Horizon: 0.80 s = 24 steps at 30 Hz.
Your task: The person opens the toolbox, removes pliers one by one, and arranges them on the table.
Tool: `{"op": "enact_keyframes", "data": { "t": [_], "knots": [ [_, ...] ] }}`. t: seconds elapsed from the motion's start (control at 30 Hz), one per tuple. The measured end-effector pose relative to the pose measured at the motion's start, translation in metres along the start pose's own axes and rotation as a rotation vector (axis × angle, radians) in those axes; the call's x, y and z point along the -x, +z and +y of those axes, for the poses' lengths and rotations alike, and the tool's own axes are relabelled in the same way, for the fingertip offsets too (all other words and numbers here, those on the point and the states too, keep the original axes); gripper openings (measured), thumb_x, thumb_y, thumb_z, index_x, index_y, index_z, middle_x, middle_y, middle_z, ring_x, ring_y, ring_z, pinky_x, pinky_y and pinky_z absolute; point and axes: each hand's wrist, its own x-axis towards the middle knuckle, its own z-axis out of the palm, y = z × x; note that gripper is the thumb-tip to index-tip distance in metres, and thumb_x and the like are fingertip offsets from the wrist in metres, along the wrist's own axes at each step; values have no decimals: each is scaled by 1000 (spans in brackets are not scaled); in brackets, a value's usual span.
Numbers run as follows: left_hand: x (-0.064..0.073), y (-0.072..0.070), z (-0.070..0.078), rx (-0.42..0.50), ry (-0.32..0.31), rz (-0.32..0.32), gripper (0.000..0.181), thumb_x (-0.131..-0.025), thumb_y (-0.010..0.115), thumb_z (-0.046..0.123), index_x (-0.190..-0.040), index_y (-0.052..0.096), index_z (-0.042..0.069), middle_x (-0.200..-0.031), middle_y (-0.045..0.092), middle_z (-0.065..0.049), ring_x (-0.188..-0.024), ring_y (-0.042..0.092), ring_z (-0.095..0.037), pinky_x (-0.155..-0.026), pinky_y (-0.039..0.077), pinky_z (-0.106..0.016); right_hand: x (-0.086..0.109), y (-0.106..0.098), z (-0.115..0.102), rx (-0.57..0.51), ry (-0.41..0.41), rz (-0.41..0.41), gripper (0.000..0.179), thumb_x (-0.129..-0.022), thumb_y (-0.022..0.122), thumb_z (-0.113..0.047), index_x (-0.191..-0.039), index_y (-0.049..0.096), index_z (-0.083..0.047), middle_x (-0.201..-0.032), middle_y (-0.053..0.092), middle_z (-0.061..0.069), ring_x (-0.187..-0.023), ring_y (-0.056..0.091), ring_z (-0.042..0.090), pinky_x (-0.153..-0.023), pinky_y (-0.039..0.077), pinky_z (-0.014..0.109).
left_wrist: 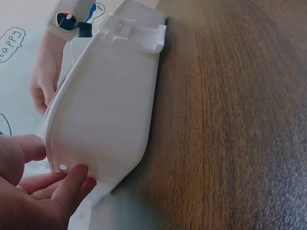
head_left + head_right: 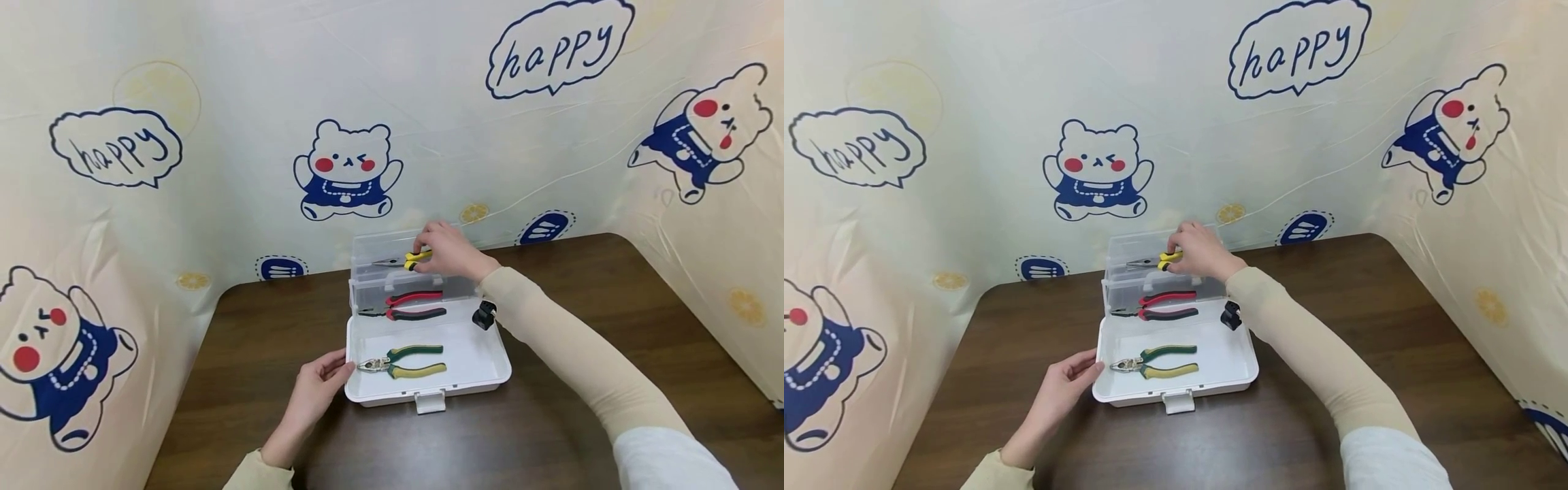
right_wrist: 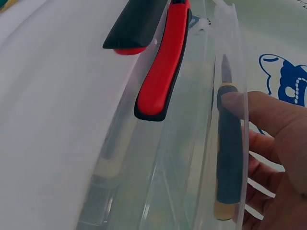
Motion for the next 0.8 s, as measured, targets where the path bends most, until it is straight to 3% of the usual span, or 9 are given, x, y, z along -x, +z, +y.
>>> {"op": "enact_keyframes", "data": {
  "t": [0.53,0.8],
  "knots": [
    [-1,0,-1,-24,-14,5,36,-98,72,9,-130,68,-6,-120,73,-22,-108,72,-29,-89,60,-32,-4,-3,8,-77,-36,19,32,-89,82,-29,-111,75,-7,-111,72,7,-106,55,27,-96,45,45],
    [-1,-1,-1,-19,-16,5,37,-98,72,9,-131,67,-6,-121,73,-22,-108,72,-29,-89,60,-33,3,-14,5,-248,0,53,33,-91,81,-21,-116,68,-3,-114,66,10,-103,57,26,-94,51,41]
  ]
}}
